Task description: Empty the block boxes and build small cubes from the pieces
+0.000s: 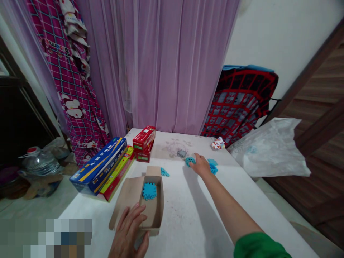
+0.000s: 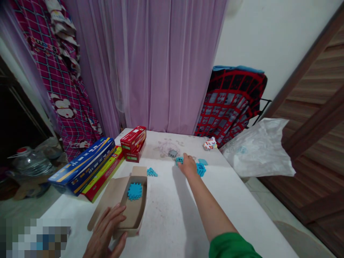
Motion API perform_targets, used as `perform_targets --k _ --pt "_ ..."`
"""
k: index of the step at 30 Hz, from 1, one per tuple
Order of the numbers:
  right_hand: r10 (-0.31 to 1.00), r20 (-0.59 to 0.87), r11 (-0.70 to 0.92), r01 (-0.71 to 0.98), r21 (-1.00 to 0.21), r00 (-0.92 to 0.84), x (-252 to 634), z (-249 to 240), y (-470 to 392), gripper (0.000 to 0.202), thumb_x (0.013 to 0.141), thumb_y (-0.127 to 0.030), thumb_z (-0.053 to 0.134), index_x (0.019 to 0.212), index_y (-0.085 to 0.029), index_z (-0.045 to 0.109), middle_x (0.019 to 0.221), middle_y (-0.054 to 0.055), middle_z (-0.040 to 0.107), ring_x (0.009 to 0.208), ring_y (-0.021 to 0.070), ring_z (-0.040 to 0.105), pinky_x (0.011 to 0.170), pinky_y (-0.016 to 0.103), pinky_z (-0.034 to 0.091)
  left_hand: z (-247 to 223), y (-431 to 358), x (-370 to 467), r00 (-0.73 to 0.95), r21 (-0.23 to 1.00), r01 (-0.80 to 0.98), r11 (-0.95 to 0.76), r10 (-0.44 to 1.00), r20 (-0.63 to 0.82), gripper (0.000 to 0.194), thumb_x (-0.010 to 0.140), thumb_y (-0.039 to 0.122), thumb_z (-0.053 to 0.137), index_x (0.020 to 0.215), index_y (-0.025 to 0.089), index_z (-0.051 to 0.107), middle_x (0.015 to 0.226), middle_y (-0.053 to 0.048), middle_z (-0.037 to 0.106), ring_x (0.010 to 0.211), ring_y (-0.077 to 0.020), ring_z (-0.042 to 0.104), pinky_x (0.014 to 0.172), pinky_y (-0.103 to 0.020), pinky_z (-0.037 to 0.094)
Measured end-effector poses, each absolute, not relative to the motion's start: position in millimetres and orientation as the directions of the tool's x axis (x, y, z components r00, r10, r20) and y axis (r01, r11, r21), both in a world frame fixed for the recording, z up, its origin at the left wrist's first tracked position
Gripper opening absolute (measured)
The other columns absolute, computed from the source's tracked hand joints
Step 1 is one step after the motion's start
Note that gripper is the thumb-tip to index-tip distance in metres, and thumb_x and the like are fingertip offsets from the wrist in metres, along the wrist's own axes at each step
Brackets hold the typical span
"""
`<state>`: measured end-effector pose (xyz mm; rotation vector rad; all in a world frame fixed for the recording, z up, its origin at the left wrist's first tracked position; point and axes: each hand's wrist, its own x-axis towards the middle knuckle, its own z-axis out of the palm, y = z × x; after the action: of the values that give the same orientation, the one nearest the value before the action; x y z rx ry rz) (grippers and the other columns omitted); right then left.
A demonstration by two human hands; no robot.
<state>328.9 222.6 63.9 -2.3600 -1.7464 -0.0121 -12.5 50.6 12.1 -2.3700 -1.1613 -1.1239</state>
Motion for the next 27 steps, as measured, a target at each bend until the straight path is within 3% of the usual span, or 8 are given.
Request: perform_targets --k 3,7,13,17,20,23,27 --pt "0.930 0.024 -0.362 0.924 -0.125 0.368 329.1 58.7 244.7 0.055 0.089 -0.043 0.057 0.132 -0.012 0.047 0.120 0.021 0.062 0.113 0.0289 0.060 0.092 0.036 0.044 9.7 52.9 -13.5 0.399 0.055 0.760 -0.647 0.532 0.747 0.031 0.081 0.019 0.056 0.111 0.022 0.055 0.118 -0.008 0.070 0.116 -0.0217 0.062 0.102 -0.039 0.048" --pt "0.926 -0.036 -0.378 0.920 -0.103 0.376 323.9 46.4 257.4 0.053 0.088 -0.046 0.057 0.127 -0.011 0.049 0.118 0.021 0.064 0.112 0.0296 0.062 0.089 0.035 0.046 4.6 54.1 -15.9 0.414 0.034 0.759 -0.650 0.522 0.746 0.033 0.080 0.020 0.057 0.113 0.021 0.055 0.116 -0.009 0.070 0.117 -0.0223 0.062 0.101 -0.039 0.049" --pt "0.925 -0.045 -0.381 0.920 -0.093 0.378 325.5 37.0 256.2 0.045 0.089 -0.032 0.055 0.128 -0.011 0.050 0.117 0.020 0.066 0.111 0.0275 0.063 0.089 0.034 0.046 1.5 48.5 -17.3 0.403 0.085 0.768 -0.634 0.582 0.706 0.036 0.080 0.019 0.058 0.115 0.022 0.054 0.120 -0.009 0.069 0.121 -0.0231 0.060 0.106 -0.042 0.047" --pt "0.924 -0.028 -0.383 0.919 -0.097 0.382 329.2 46.2 249.0 0.048 0.089 -0.034 0.053 0.131 -0.011 0.049 0.116 0.020 0.067 0.110 0.0282 0.064 0.088 0.034 0.046 3.3 46.9 -15.1 0.375 0.120 0.765 -0.633 0.589 0.716 0.037 0.080 0.018 0.057 0.117 0.021 0.055 0.126 -0.010 0.066 0.125 -0.0225 0.057 0.108 -0.042 0.045" --pt "0.933 0.030 -0.349 0.922 -0.168 0.359 324.3 62.7 233.8 0.051 0.089 -0.036 0.052 0.134 -0.011 0.048 0.114 0.019 0.069 0.106 0.0287 0.065 0.086 0.035 0.046 6.2 45.0 -12.3 0.335 0.162 0.769 -0.618 0.606 0.721 0.038 0.082 0.017 0.056 0.120 0.021 0.054 0.132 -0.012 0.062 0.128 -0.0229 0.054 0.107 -0.042 0.046" --pt "0.970 0.061 -0.205 0.929 -0.309 0.234 302.5 83.0 203.0 0.057 0.086 -0.040 0.055 0.138 -0.017 0.046 0.112 0.013 0.070 0.102 0.0274 0.066 0.083 0.034 0.047 7.3 41.8 -9.6 0.271 0.229 0.790 -0.569 0.659 0.702 0.041 0.084 0.018 0.056 0.124 0.021 0.052 0.136 -0.013 0.058 0.130 -0.0246 0.052 0.103 -0.043 0.050" --pt "0.967 0.141 0.254 0.840 -0.480 -0.212 250.9 104.9 148.9 0.061 0.080 -0.035 0.061 0.138 -0.023 0.046 0.124 0.007 0.066 0.108 0.0226 0.063 0.089 0.031 0.045 4.8 38.9 -7.3 0.217 0.305 0.792 -0.529 0.710 0.670 0.048 0.085 0.019 0.055 0.132 0.023 0.047 0.137 -0.013 0.057 0.130 -0.0261 0.052 0.102 -0.046 0.050"
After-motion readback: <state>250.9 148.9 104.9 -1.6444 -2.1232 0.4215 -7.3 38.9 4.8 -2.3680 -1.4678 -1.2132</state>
